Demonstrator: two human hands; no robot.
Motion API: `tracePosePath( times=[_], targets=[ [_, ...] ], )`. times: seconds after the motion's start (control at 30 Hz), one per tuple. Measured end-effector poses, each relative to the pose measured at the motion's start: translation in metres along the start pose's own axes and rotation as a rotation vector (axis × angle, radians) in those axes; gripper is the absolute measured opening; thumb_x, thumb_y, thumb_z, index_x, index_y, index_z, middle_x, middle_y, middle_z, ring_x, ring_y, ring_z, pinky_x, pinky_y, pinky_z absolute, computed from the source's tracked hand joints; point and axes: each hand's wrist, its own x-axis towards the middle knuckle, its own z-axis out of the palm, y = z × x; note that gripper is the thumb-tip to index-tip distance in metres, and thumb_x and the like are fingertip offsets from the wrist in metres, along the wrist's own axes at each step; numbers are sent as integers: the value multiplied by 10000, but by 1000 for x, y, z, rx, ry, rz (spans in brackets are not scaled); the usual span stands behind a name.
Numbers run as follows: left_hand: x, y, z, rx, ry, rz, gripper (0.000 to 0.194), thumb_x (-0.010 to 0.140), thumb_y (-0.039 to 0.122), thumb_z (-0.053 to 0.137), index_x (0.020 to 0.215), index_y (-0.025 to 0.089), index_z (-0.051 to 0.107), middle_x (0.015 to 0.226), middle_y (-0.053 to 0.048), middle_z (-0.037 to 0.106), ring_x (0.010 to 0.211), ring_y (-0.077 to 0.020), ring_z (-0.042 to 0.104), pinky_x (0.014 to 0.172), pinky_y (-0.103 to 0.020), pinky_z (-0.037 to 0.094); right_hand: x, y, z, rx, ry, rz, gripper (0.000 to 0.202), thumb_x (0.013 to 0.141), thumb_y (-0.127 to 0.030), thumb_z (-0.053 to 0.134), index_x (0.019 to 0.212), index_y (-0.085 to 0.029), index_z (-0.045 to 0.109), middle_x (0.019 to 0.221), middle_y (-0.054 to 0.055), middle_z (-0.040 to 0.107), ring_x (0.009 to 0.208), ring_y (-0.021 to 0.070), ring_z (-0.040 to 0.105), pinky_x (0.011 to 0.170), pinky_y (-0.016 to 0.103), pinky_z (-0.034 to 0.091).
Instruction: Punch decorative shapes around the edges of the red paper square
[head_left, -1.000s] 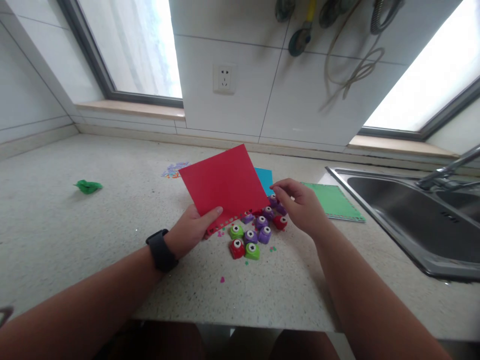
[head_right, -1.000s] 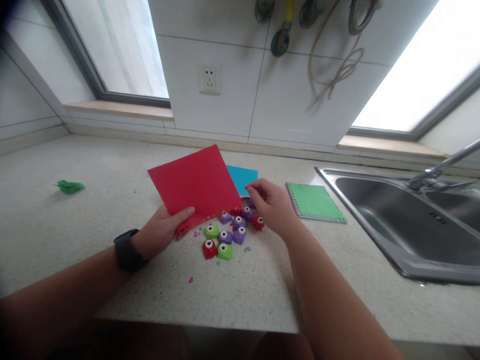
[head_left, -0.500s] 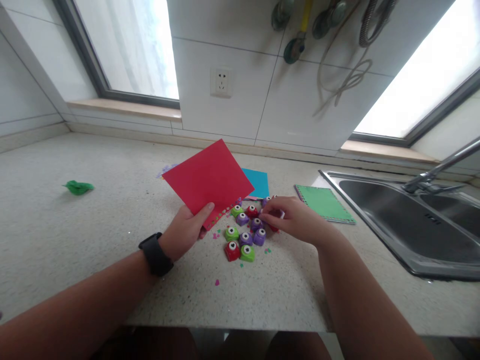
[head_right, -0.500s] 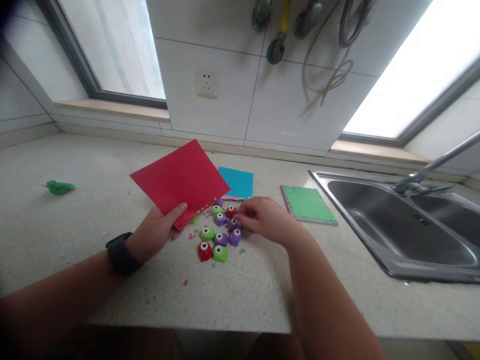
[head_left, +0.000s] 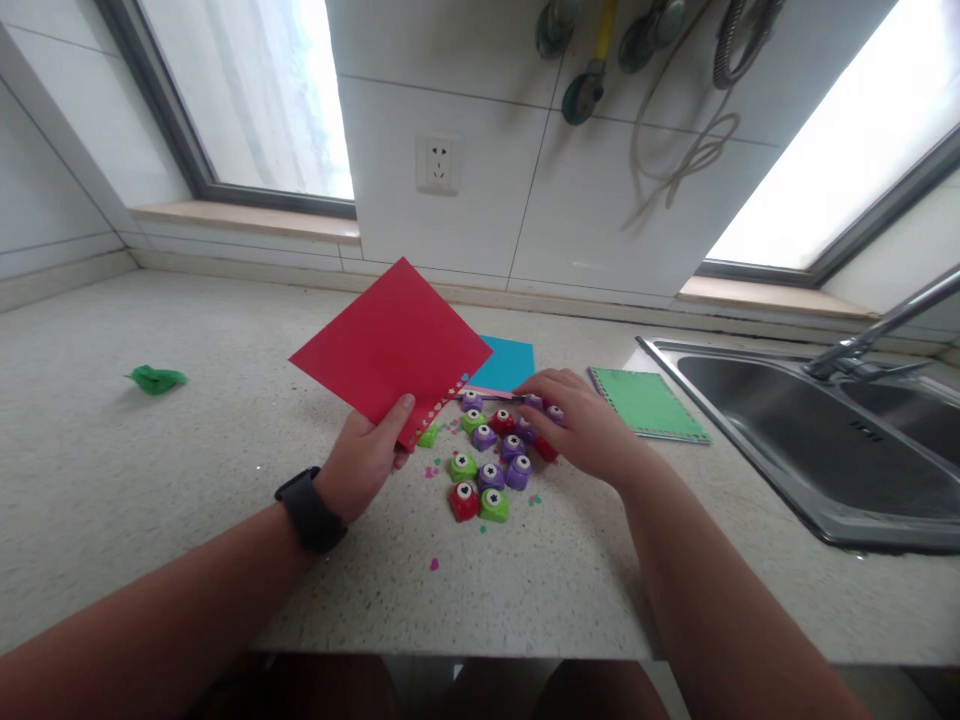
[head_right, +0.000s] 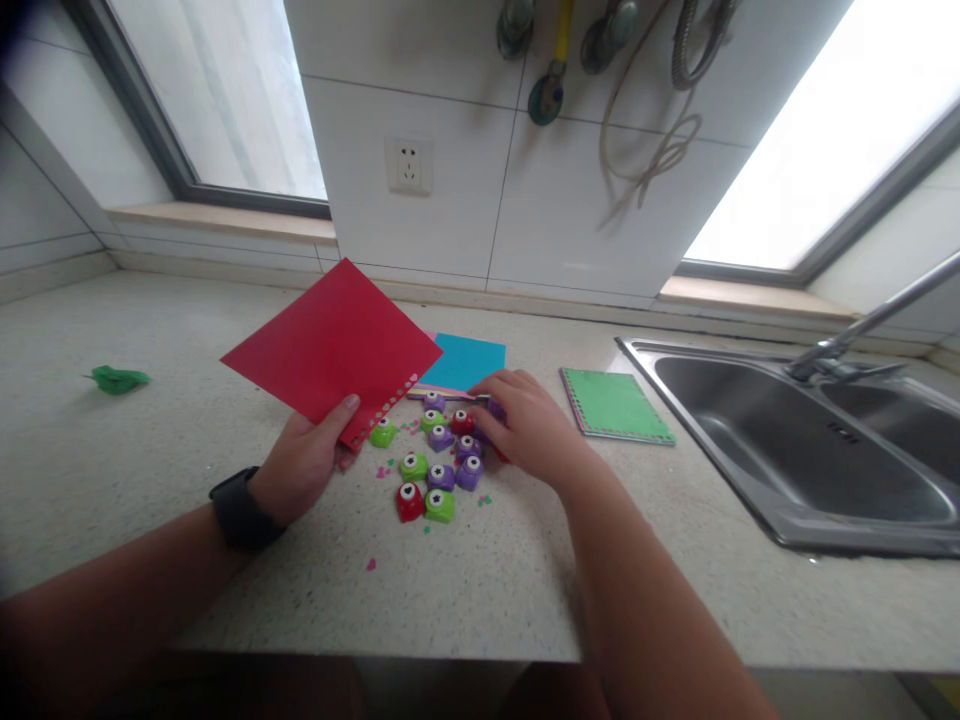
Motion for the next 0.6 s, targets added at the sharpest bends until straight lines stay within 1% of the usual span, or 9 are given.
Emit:
tracePosePath(
  times=[0.1,0.13,0.17,0.23,0.3,0.37,0.4,0.5,0.6],
  targets=[
    [0,0,0,-7,17,-3,413,927,495,613,659,194,520,480,59,491,380,-78,411,367,-203,308,4,-17,10,30,-99,-102,314,1028,-356,507,1296,-256,636,1380,70,631,1227,276,539,1053,460,379],
    [0,0,0,-5,17,1,412,926,495,613,660,195,521,480,59,490,383,-78,411,369,-204,310,5,-22,13,28,-134,-119,333,1030,-369,505,1324,-271,624,1409,59,619,1244,288,523,1054,480,363],
    [0,-1,0,-1,15,5,411,926,496,615,661,195,523,482,59,490,386,-79,412,371,-205,312,6,-26,15,29,-164,-127,335,1030,-377,504,1327,-280,625,1402,54,629,1237,297,520,1040,490,357],
    [1,-2,0,8,7,12,415,925,499,616,659,195,523,485,59,485,391,-81,411,374,-209,315,7,-31,17,30,-194,-121,302,1019,-388,527,1265,-276,660,1305,53,689,1183,304,536,996,489,359],
    [1,-4,-1,16,-1,13,425,927,504,613,650,196,516,482,59,475,393,-82,407,376,-213,314,7,-32,18,25,-190,-100,234,1012,-377,544,1129,-257,706,1152,57,739,1101,292,562,952,469,360],
    [2,-5,-1,16,-12,5,429,927,506,611,648,197,509,479,60,469,394,-82,404,376,-214,309,8,-30,19,11,-160,-70,212,1016,-352,539,1041,-242,719,1045,61,748,1033,276,579,926,451,355],
    [2,-5,-1,13,-20,-2,426,927,507,611,652,198,508,480,61,468,393,-82,402,375,-213,307,8,-30,21,3,-143,-52,212,1019,-342,535,1050,-241,718,1029,62,746,1013,270,583,919,447,351],
    [2,-5,0,-11,-39,-28,408,916,513,623,679,199,513,490,65,470,394,-80,395,369,-208,305,10,-29,26,-46,-119,-7,236,1016,-358,538,1139,-265,716,1095,64,735,1028,282,568,907,458,340],
    [1,-3,1,-8,-48,-47,405,904,522,636,691,199,514,492,69,469,395,-77,397,369,-200,308,10,-30,28,-107,-162,-1,273,1020,-409,515,1080,-295,756,1126,58,722,1037,303,538,885,478,328]
  ],
)
